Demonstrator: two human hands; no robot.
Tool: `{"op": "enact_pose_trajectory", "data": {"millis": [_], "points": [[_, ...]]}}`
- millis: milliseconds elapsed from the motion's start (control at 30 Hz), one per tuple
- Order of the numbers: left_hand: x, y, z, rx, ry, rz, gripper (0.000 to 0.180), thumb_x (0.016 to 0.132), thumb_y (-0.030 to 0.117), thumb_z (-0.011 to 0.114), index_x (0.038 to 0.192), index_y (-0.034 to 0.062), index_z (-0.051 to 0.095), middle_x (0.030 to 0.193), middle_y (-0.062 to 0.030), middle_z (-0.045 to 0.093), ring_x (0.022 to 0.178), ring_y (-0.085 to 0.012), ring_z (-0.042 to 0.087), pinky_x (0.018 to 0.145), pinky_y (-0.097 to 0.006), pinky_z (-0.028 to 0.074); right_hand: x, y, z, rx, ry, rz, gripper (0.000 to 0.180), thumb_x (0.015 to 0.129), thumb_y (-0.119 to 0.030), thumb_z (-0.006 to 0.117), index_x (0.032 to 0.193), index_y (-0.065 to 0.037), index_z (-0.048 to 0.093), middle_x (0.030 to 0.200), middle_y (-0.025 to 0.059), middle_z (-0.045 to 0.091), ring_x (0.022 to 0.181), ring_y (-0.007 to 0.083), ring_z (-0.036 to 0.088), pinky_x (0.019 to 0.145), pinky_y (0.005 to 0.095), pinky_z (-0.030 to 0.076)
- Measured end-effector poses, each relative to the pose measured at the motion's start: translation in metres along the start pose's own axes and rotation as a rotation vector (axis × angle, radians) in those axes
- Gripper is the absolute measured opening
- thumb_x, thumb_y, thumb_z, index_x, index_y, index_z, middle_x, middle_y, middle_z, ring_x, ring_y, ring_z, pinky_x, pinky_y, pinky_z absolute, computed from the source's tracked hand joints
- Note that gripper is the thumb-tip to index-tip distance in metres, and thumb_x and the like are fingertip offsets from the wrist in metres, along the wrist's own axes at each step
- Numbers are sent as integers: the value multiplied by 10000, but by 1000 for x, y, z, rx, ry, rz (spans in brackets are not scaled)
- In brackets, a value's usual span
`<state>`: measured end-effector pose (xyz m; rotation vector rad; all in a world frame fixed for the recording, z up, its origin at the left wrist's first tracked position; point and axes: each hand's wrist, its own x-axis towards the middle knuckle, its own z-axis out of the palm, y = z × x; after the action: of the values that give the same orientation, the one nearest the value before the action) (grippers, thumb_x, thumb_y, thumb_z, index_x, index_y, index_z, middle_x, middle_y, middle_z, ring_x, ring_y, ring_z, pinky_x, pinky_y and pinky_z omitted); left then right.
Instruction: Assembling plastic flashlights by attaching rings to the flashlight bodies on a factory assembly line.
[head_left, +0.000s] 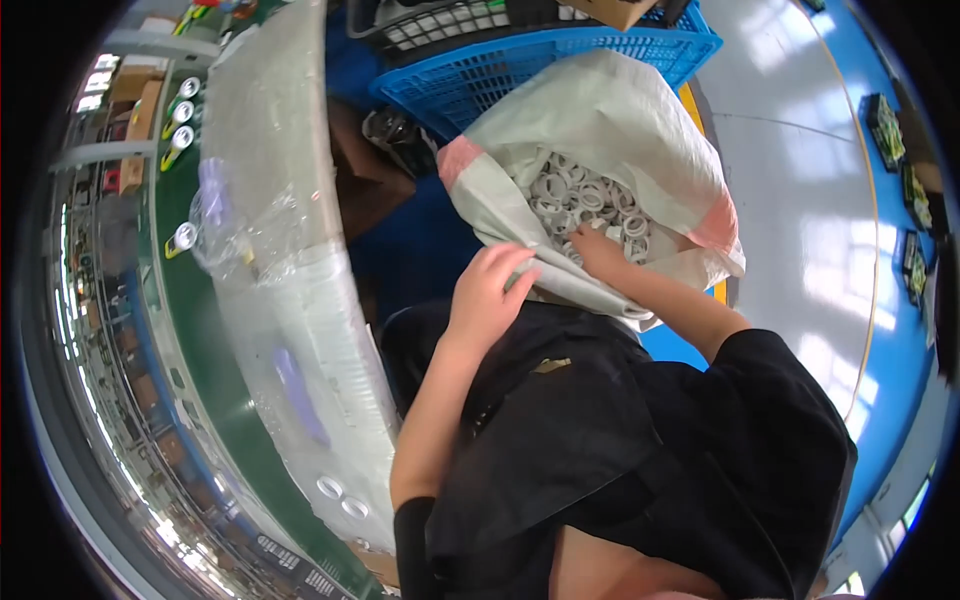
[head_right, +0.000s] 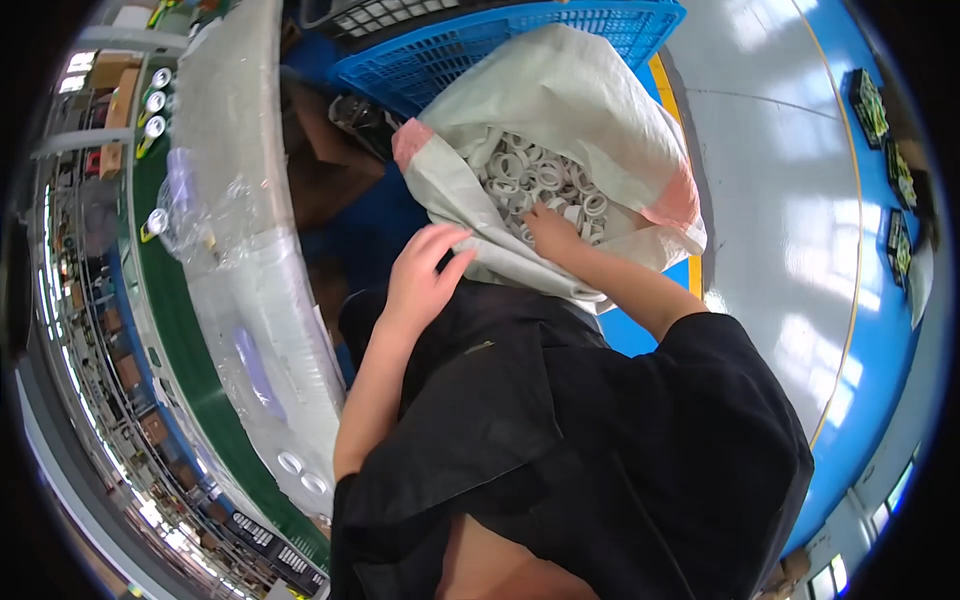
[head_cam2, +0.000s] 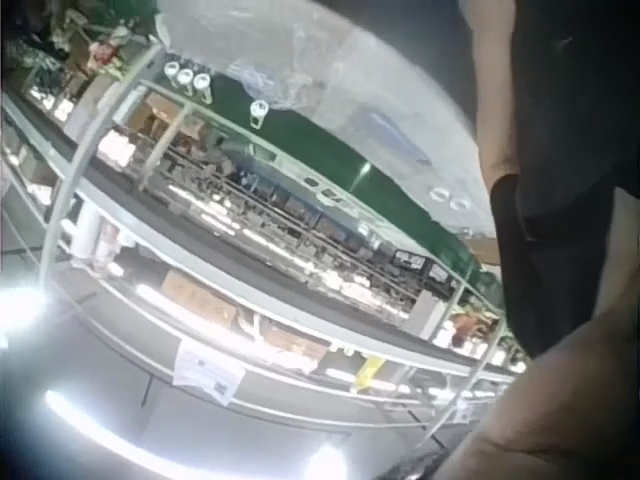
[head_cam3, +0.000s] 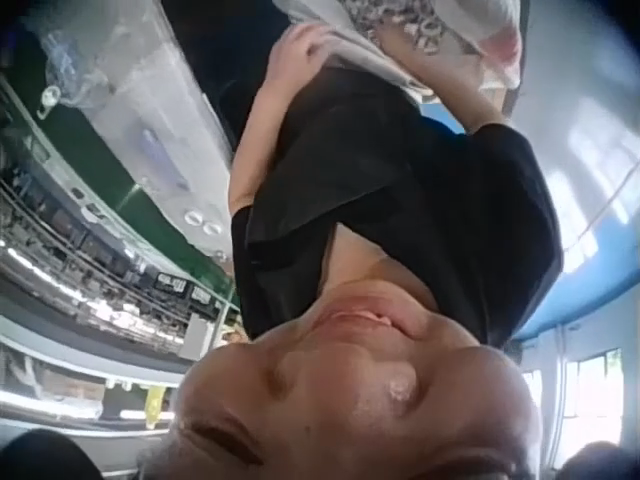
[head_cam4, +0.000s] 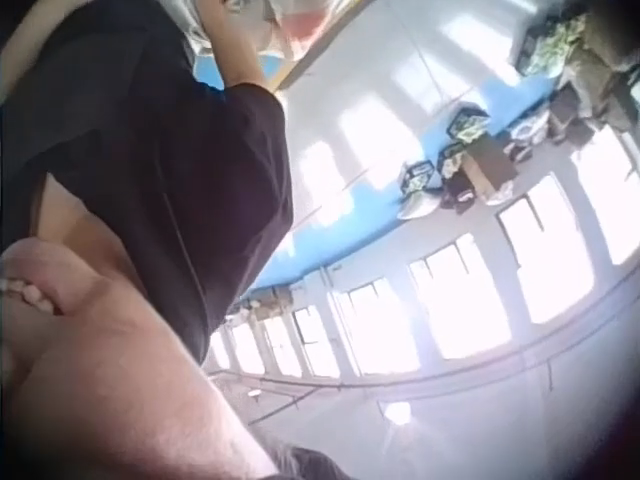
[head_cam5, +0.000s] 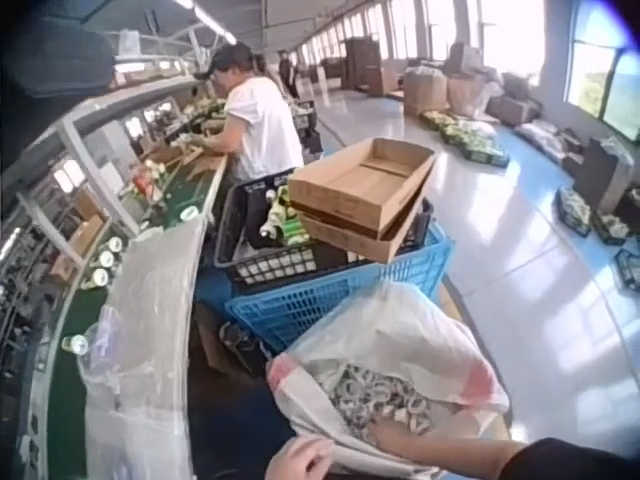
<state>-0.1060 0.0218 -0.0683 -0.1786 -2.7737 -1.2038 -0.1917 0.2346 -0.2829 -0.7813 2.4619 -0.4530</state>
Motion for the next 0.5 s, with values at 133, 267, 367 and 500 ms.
{"op": "enact_pose_trajectory", "data": {"millis": [133, 267, 367, 500], "points": [[13, -76, 86, -58, -223, 11, 262, 904, 184, 611, 1111, 25, 627, 1165, -146, 608, 1041, -353, 600, 891, -387, 485, -28, -21, 10, 53, 153, 96, 551, 715, -125, 690, 1245, -115, 541, 1187, 146, 522, 1042, 341, 589, 847, 452, 503], [19, -93, 143, 24, -436, -100, 356, 936, 293, 565, 1153, 14, 608, 1167, -160, 626, 1099, -359, 585, 954, -389, 460, 4, 75, 3, 278, 362, 267, 738, 658, -346, 779, 1310, -125, 514, 1170, 197, 585, 1031, 375, 585, 896, 457, 464], [26, -102, 156, 405, -828, -533, 478, 900, 390, 591, 1141, -22, 596, 1068, -175, 665, 1094, -344, 602, 914, -424, 488, 36, 149, -11, 544, 158, 466, 898, 598, -485, 811, 1351, -133, 474, 1178, 220, 579, 1067, 387, 562, 936, 477, 433], [5, -133, 133, 540, -895, -683, 585, 823, 382, 687, 1188, -51, 540, 947, -209, 681, 1057, -336, 627, 859, -458, 515, 62, 125, 15, 181, 452, 222, 1032, 527, -555, 842, 1377, -134, 434, 1301, 228, 492, 1204, 410, 457, 1023, 507, 358]]}}
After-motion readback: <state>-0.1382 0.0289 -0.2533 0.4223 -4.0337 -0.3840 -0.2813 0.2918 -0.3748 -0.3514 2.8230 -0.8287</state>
